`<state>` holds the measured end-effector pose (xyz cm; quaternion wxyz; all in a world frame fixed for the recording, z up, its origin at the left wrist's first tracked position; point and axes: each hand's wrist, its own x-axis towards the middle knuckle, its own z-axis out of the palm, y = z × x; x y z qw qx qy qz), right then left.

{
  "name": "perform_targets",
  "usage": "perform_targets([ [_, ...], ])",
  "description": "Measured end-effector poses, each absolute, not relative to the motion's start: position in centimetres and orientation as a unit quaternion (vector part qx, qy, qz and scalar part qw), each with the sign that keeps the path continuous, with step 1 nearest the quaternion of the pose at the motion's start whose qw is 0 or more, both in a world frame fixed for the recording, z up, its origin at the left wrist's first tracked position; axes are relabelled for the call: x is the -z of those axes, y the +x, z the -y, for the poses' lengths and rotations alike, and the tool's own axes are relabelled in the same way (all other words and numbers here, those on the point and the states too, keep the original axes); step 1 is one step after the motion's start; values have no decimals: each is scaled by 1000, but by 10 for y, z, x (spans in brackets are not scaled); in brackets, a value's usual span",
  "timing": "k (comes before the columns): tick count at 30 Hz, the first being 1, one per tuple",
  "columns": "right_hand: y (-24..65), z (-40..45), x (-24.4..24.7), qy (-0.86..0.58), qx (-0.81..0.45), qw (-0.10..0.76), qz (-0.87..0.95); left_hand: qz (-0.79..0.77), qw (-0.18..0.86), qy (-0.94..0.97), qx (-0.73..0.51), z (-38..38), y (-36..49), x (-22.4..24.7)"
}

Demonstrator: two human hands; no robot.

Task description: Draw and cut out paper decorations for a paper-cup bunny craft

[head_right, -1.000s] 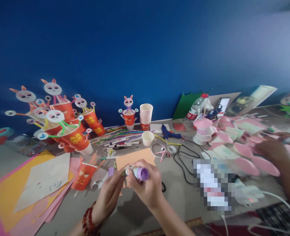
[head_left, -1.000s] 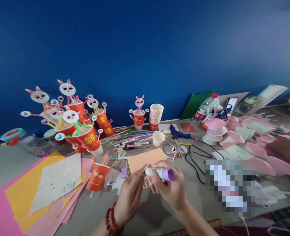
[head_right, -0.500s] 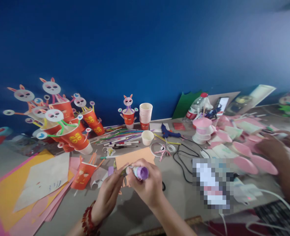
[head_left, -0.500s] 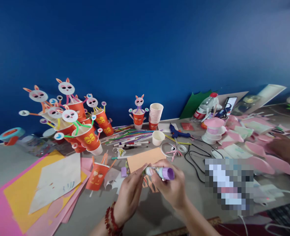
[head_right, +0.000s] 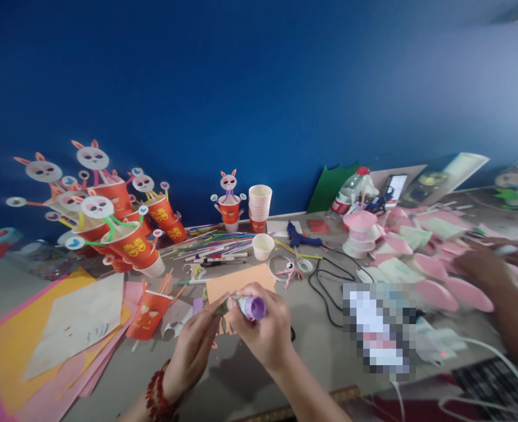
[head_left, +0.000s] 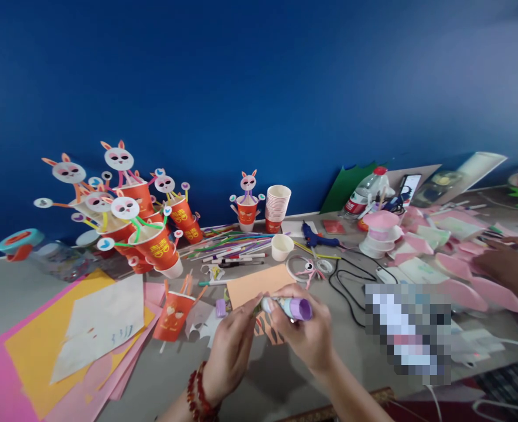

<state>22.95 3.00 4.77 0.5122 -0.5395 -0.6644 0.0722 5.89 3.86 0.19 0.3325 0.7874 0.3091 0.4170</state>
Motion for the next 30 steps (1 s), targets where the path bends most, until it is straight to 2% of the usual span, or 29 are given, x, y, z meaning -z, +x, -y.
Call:
perform_targets([
  [23, 231, -28, -48, -525, -51, 505, 683, -311, 358, 780, -410, -38, 60, -4],
  [30, 240, -23, -51, -542, -60, 519, 659, -345, 411, 741, -404, -38, 57, -5],
])
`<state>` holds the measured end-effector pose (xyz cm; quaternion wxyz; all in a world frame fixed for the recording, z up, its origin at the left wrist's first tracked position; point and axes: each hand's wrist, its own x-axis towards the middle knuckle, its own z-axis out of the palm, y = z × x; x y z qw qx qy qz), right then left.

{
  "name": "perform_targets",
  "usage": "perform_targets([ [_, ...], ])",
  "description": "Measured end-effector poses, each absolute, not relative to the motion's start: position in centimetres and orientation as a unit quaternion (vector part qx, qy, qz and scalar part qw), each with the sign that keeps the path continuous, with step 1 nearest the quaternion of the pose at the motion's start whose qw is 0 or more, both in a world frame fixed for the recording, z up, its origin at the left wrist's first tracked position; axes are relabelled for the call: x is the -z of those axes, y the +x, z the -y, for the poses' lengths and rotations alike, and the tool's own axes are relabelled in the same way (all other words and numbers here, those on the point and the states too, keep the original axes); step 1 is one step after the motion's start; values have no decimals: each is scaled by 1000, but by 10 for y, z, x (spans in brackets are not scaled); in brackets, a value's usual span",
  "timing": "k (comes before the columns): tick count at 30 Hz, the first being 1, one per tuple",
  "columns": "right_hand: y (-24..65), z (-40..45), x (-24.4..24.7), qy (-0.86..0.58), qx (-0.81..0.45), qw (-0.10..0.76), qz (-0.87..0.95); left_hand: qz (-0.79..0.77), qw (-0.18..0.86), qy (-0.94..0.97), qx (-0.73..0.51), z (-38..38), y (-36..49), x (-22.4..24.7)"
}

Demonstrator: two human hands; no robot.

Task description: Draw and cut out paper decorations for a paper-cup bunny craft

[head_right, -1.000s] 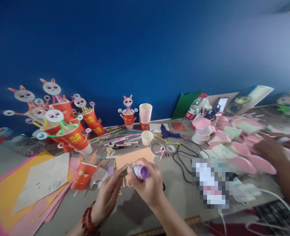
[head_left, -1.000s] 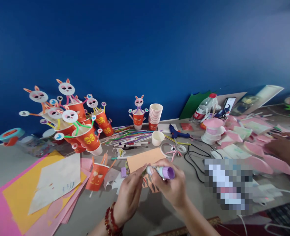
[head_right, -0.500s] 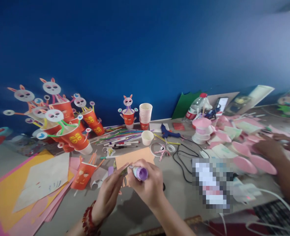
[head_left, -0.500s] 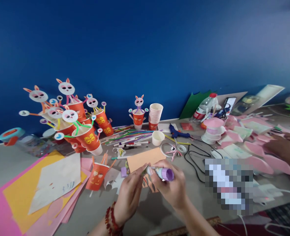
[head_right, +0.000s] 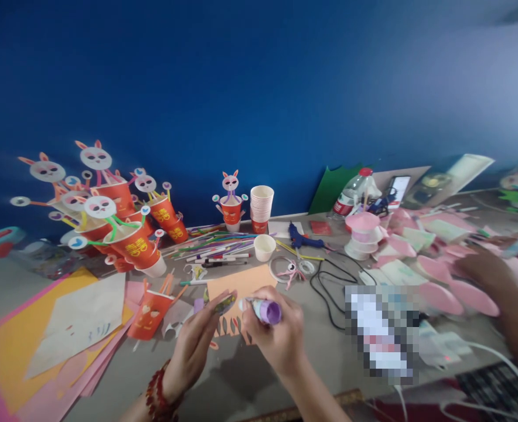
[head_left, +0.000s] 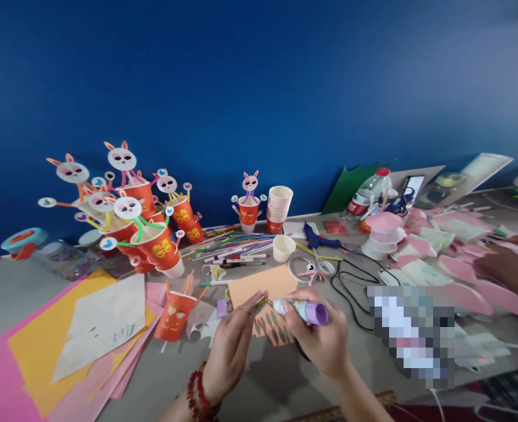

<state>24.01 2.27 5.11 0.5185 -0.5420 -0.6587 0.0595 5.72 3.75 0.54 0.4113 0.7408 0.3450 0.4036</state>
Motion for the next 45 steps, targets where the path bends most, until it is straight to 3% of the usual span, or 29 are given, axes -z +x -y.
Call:
perform_targets([
  [7, 234, -21, -48, -542, -83, 523, 652, -364, 442, 708, -414, -37, 57, -5],
  [17, 225, -28, -46, -531, -112, 517, 662, -327, 390, 749, -425, -36, 58, 0],
  [45, 215, -34, -52, -511, -125, 521, 672, -327, 365, 757, -434, -38, 60, -2],
])
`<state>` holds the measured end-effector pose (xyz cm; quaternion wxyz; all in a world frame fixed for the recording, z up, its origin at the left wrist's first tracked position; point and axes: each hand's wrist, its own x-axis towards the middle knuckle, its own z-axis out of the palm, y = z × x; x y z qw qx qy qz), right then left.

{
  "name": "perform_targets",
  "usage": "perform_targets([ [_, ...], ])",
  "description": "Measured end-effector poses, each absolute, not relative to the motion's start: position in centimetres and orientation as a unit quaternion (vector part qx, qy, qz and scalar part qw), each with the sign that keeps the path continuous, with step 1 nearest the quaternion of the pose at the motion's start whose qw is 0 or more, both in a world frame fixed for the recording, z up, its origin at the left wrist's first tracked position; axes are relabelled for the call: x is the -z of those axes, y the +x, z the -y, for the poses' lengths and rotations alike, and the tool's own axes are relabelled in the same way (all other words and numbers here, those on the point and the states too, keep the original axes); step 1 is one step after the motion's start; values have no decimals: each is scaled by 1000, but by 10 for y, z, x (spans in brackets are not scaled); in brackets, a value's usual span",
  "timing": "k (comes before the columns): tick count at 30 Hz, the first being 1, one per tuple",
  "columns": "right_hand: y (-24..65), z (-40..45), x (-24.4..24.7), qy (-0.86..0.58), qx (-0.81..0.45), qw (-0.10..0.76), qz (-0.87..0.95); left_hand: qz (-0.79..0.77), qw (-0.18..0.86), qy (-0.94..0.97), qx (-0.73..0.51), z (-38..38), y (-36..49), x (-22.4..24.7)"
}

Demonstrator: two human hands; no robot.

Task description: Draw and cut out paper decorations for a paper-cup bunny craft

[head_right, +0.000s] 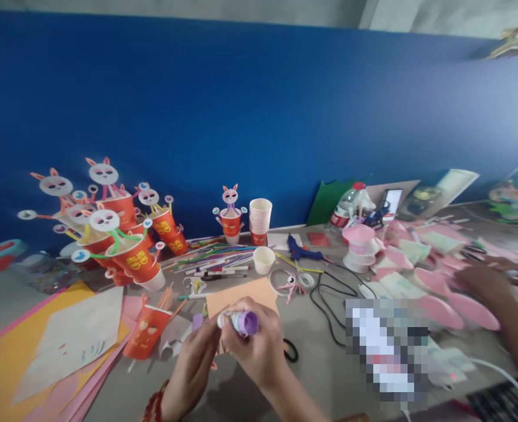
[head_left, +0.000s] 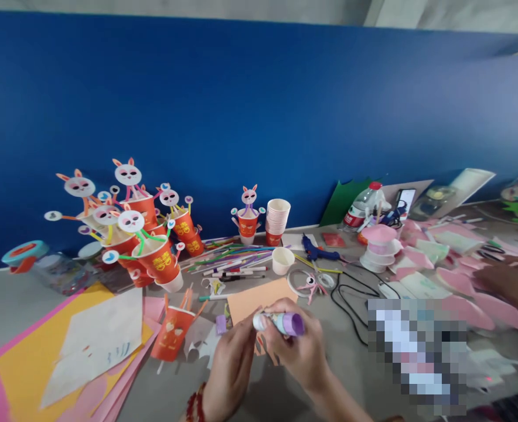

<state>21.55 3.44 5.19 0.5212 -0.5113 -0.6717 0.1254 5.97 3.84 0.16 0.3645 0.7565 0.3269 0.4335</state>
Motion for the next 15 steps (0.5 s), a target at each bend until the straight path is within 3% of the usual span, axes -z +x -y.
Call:
perform_targets([
  [3, 231, -38, -49, -531, -106, 540, 644, -351, 386, 730, -442, -41, 58, 7],
  [6, 255, -39, -39, -542, -125, 631, 540, -403, 411, 658, -485, -47, 52, 19],
  [10, 275, -37, -16, -540, -356, 692, 319, -427, 513, 514, -538, -53, 43, 31],
  [15, 263, -32, 14, -467, -607, 633, 113, -402, 687, 326, -510, -43, 31, 42],
])
